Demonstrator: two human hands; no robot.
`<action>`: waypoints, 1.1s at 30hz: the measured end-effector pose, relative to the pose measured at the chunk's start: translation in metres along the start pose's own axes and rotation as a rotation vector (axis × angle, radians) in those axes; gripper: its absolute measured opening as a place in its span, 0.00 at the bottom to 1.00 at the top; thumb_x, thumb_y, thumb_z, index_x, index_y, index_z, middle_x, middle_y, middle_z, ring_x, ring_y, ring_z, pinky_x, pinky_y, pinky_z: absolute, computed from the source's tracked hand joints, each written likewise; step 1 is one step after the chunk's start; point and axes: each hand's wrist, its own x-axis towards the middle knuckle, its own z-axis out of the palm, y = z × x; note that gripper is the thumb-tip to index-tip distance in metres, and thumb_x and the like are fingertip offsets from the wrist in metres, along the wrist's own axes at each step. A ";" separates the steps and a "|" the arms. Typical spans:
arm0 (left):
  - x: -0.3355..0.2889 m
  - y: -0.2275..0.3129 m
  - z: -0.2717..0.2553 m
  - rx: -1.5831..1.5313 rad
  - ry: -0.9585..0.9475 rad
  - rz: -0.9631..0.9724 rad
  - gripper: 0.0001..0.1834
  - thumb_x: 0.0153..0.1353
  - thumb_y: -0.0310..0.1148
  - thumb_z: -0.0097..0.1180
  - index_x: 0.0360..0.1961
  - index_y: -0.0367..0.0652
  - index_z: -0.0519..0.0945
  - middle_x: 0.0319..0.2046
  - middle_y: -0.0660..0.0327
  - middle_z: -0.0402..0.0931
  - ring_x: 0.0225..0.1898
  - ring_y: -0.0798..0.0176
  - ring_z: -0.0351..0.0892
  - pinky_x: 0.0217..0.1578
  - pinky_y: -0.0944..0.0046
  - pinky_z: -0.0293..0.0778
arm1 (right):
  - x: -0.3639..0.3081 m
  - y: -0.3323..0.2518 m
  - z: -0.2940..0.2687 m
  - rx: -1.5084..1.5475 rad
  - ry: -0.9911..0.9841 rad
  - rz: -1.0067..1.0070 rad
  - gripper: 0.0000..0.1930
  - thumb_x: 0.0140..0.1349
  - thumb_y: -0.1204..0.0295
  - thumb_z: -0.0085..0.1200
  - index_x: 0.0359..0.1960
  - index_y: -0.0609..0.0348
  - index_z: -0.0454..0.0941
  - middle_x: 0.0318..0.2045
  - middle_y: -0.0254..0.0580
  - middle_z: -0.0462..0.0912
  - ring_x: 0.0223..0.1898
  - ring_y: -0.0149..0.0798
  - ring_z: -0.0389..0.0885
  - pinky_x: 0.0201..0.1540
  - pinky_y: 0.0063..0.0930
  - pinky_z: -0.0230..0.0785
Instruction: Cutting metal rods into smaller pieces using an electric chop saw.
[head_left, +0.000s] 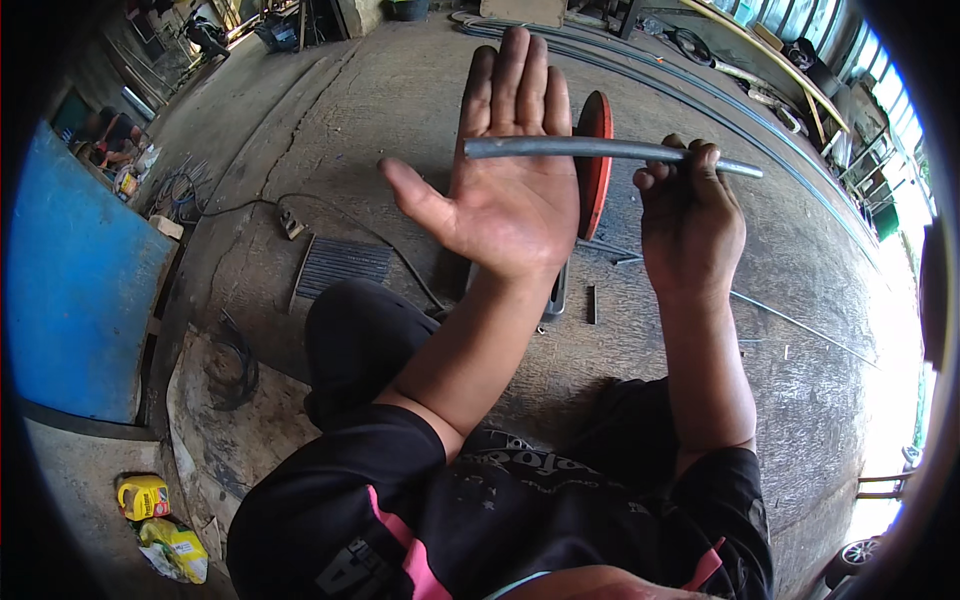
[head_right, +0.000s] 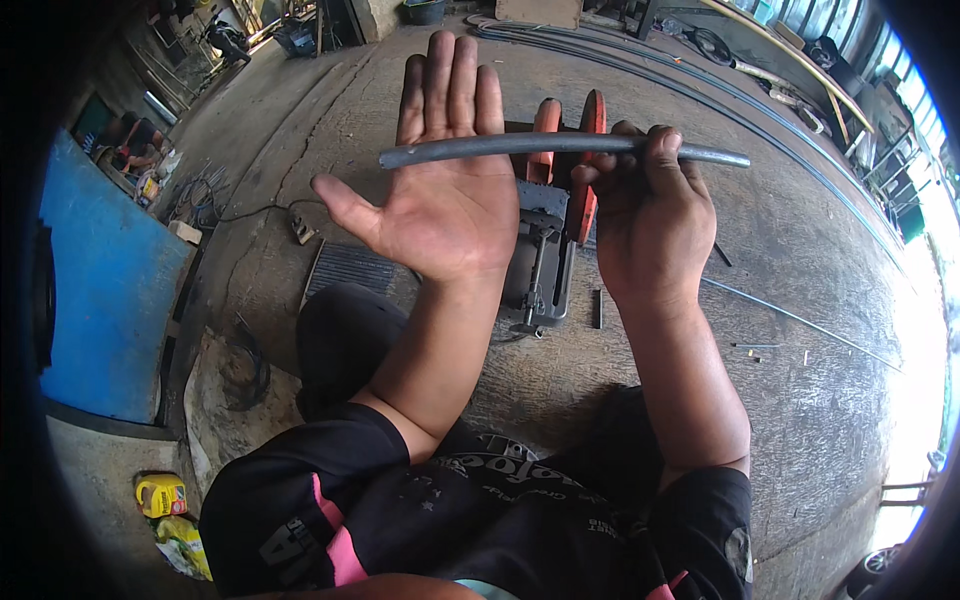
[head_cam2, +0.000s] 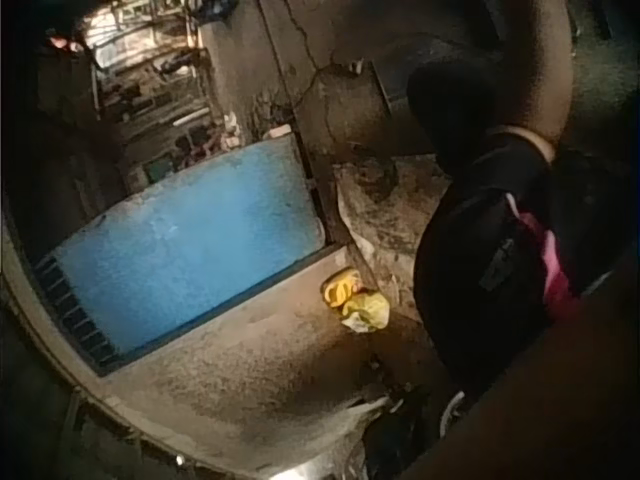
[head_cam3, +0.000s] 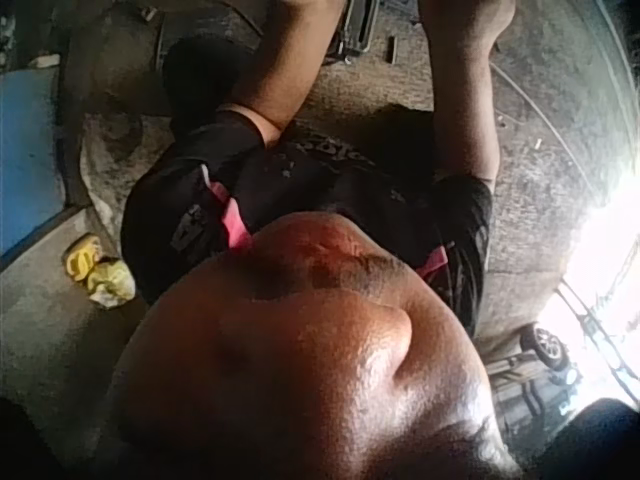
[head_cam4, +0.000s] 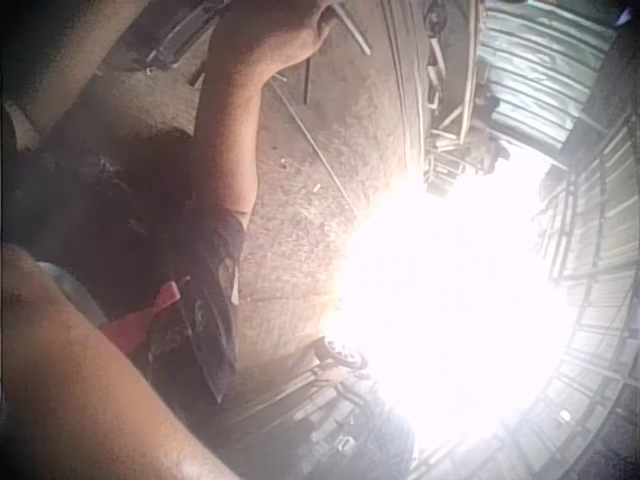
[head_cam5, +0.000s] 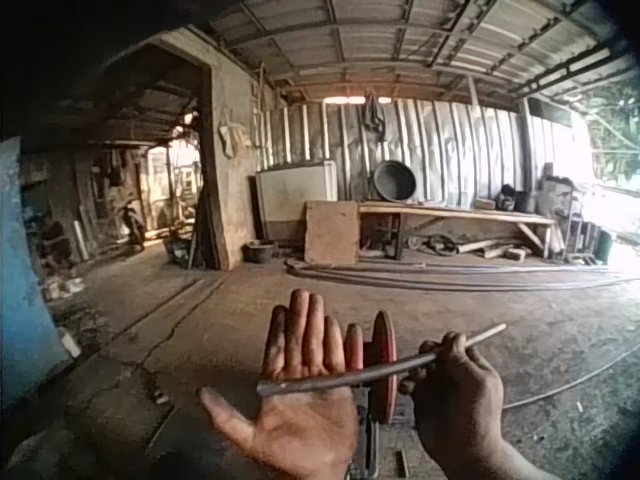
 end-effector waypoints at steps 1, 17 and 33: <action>0.000 0.000 0.000 -0.001 -0.001 0.003 0.52 0.55 0.72 0.28 0.63 0.32 0.54 0.65 0.43 0.50 0.69 0.50 0.44 0.68 0.53 0.39 | 0.000 0.001 0.000 0.003 -0.007 -0.004 0.11 0.69 0.66 0.39 0.39 0.63 0.66 0.34 0.45 0.75 0.32 0.38 0.78 0.37 0.36 0.74; -0.003 -0.010 -0.011 0.003 -0.043 -0.042 0.57 0.52 0.73 0.37 0.64 0.29 0.47 0.65 0.40 0.47 0.68 0.46 0.45 0.67 0.50 0.44 | 0.000 0.002 -0.003 -0.015 -0.071 0.044 0.10 0.69 0.70 0.37 0.40 0.62 0.70 0.41 0.48 0.74 0.41 0.42 0.76 0.47 0.38 0.71; 0.064 0.103 -0.021 1.330 0.192 -0.267 0.22 0.65 0.44 0.46 0.44 0.32 0.74 0.40 0.54 0.76 0.42 0.58 0.78 0.46 0.59 0.74 | 0.048 0.122 0.079 0.091 0.067 0.426 0.12 0.69 0.63 0.38 0.35 0.58 0.65 0.24 0.42 0.72 0.23 0.39 0.69 0.27 0.30 0.66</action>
